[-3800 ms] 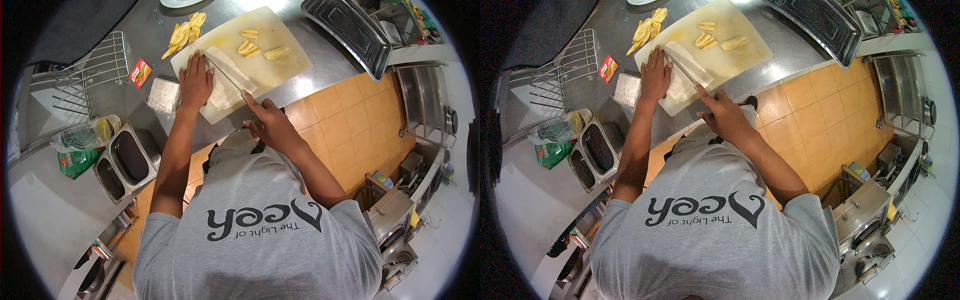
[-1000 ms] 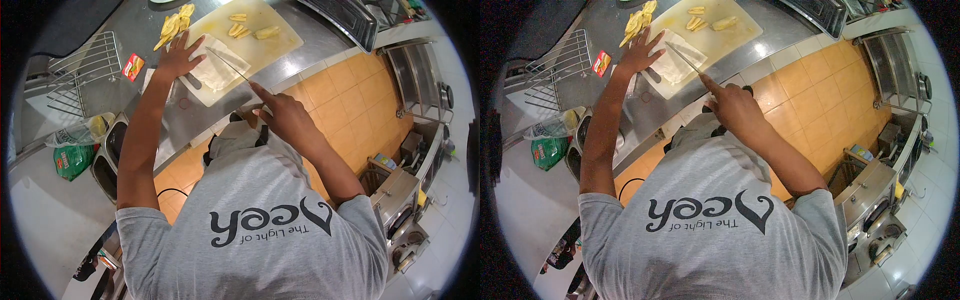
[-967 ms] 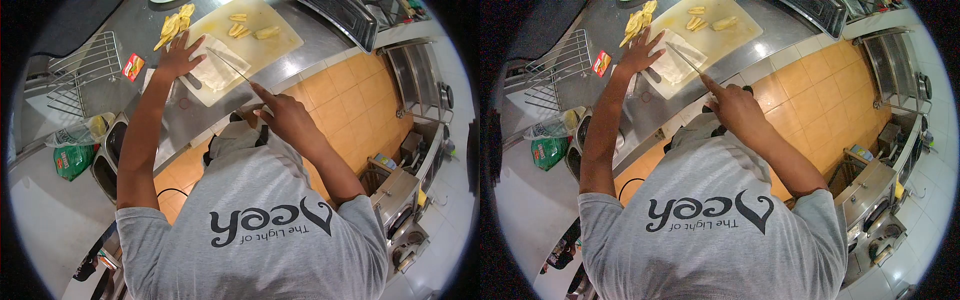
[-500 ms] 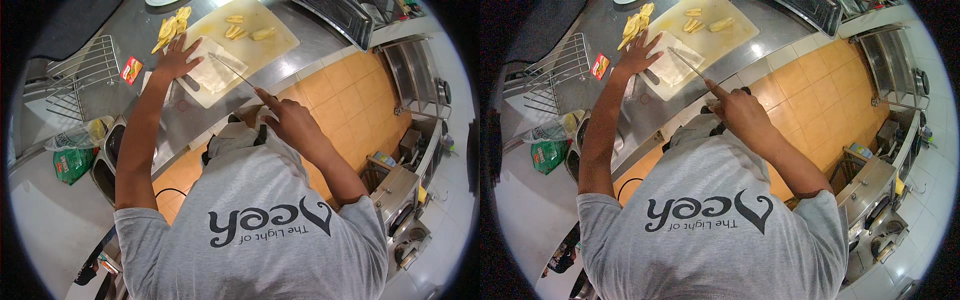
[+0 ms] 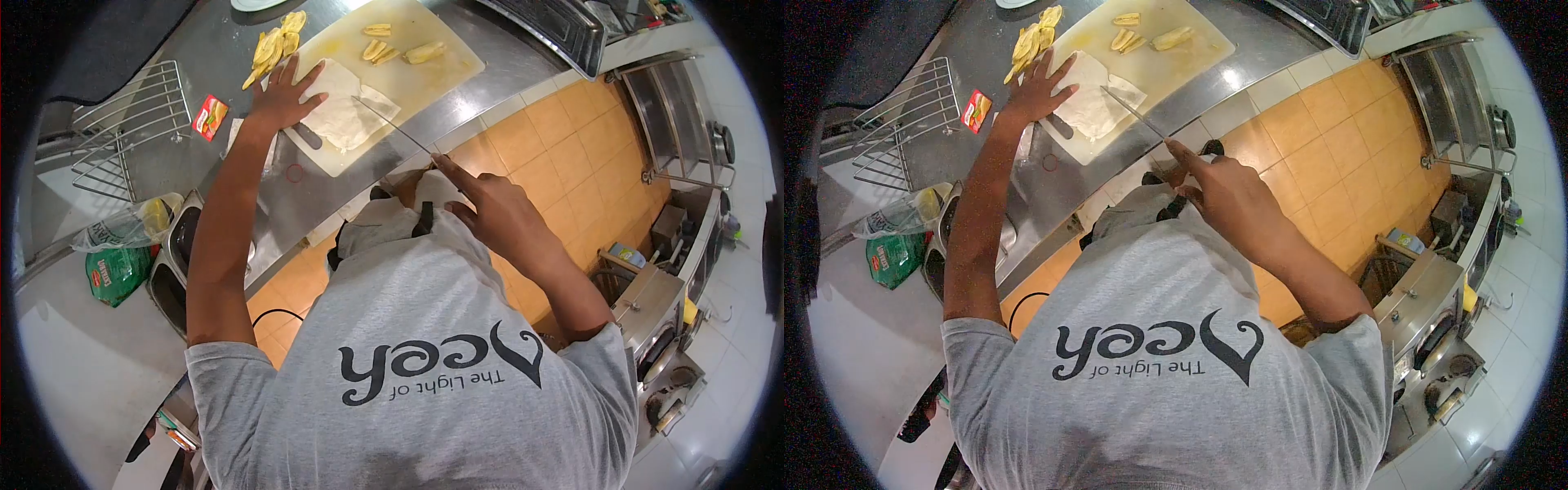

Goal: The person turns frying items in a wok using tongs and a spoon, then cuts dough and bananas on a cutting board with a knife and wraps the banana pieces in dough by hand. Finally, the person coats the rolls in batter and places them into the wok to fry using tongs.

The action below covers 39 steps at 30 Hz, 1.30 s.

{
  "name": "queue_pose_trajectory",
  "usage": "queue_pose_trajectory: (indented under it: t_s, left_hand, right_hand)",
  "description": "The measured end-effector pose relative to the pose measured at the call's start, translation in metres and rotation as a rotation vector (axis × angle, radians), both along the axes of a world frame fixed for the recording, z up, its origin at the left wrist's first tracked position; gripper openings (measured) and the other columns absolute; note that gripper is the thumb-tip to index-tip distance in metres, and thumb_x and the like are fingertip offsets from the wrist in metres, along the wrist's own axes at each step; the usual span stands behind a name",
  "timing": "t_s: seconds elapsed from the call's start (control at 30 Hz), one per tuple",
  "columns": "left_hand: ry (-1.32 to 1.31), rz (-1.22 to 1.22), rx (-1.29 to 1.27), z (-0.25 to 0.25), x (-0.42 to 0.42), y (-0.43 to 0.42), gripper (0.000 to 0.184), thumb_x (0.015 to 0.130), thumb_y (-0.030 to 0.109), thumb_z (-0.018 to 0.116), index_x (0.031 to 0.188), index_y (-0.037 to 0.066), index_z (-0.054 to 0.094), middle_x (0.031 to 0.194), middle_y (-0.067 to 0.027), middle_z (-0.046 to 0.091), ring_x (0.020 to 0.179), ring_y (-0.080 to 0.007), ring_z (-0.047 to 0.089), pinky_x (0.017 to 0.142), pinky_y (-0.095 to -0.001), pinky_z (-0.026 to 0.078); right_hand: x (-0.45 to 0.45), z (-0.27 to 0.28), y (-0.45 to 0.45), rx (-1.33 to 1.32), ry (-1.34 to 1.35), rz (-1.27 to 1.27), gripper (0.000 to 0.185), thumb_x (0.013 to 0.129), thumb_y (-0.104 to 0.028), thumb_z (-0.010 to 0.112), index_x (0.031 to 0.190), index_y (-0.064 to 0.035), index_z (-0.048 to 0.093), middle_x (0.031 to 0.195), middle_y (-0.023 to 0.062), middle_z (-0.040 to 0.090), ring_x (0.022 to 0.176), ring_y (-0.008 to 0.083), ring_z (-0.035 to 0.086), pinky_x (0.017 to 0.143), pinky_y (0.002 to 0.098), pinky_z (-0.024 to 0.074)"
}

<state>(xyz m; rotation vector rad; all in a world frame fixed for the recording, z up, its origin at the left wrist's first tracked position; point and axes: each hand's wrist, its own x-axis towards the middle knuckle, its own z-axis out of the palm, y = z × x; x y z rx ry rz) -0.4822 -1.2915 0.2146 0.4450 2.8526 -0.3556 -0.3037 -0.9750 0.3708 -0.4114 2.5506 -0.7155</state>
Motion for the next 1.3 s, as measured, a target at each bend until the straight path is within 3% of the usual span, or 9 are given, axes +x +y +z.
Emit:
queue_pose_trajectory:
  t_s: [0.07,0.17,0.37,0.67,0.77,0.87,0.97,1.3]
  left_hand:
    - [-0.001,-0.001,0.014,-0.001,0.000,0.000,0.065,0.082,0.071,0.030,0.140,0.047,0.010,0.152,-0.0064,0.003,0.138,-0.0308,0.011,0.103,-0.0645,0.011]
    - [0.026,-0.026,0.007,-0.005,-0.001,-0.003,0.065,0.082,0.071,0.030,0.140,0.047,0.011,0.152,-0.0066,0.003,0.138,-0.0309,0.011,0.103,-0.0649,0.011]
    - [0.001,-0.009,0.046,-0.003,-0.001,-0.002,0.065,0.082,0.070,0.031,0.140,0.046,0.011,0.152,-0.0064,0.003,0.138,-0.0314,0.010,0.102,-0.0650,0.013]
    - [0.024,-0.034,0.024,-0.005,-0.002,-0.004,0.066,0.083,0.069,0.032,0.140,0.045,0.012,0.152,-0.0064,0.003,0.137,-0.0326,0.012,0.103,-0.0648,0.013]
    - [0.007,-0.025,0.035,-0.003,-0.002,-0.003,0.065,0.083,0.069,0.032,0.140,0.045,0.013,0.152,-0.0063,0.003,0.137,-0.0330,0.012,0.103,-0.0646,0.011]
    - [0.001,-0.026,0.027,0.000,-0.001,-0.001,0.064,0.083,0.068,0.031,0.140,0.045,0.012,0.152,-0.0062,0.003,0.137,-0.0330,0.012,0.103,-0.0644,0.011]
    - [-0.019,-0.008,-0.012,0.008,0.002,0.004,0.064,0.084,0.068,0.031,0.140,0.045,0.012,0.152,-0.0063,0.003,0.137,-0.0327,0.012,0.103,-0.0642,0.011]
    - [-0.008,-0.033,0.002,0.016,0.004,0.007,0.064,0.085,0.065,0.032,0.142,0.040,0.016,0.150,-0.0108,0.009,0.136,-0.0332,0.017,0.106,-0.0588,0.011]
  right_hand:
    - [0.004,-0.005,0.005,-0.044,0.011,-0.028,0.060,0.082,-0.022,0.063,0.136,-0.0212,0.036,0.074,0.0187,0.060,0.075,0.0363,0.059,0.067,0.0442,0.0463]
    - [0.004,0.004,0.011,0.074,-0.021,0.018,0.054,0.084,-0.019,0.059,0.134,-0.0166,0.038,0.085,0.0165,0.064,0.079,0.0354,0.060,0.069,0.0445,0.0476]
    - [0.017,-0.001,0.023,0.081,-0.010,-0.005,0.057,0.083,-0.021,0.061,0.135,-0.0207,0.037,0.080,0.0200,0.061,0.077,0.0356,0.060,0.068,0.0444,0.0475]
    - [0.032,0.012,0.032,0.183,-0.068,-0.036,0.060,0.082,-0.022,0.062,0.136,-0.0228,0.036,0.076,0.0182,0.059,0.075,0.0349,0.059,0.066,0.0445,0.0466]
    - [0.036,0.010,0.035,0.163,-0.043,-0.040,0.061,0.083,-0.024,0.061,0.138,-0.0240,0.034,0.068,0.0153,0.055,0.068,0.0331,0.056,0.064,0.0439,0.0432]
    - [0.035,0.008,0.039,0.133,-0.060,-0.041,0.060,0.082,-0.022,0.063,0.136,-0.0240,0.036,0.075,0.0179,0.059,0.073,0.0352,0.059,0.065,0.0454,0.0463]
    - [0.039,0.006,0.041,0.149,-0.046,-0.052,0.061,0.082,-0.024,0.062,0.137,-0.0240,0.035,0.069,0.0149,0.055,0.068,0.0324,0.056,0.064,0.0434,0.0432]
    - [0.042,0.010,0.048,0.126,-0.039,-0.053,0.062,0.080,-0.022,0.065,0.136,-0.0220,0.038,0.071,0.0155,0.057,0.071,0.0327,0.058,0.066,0.0426,0.0443]
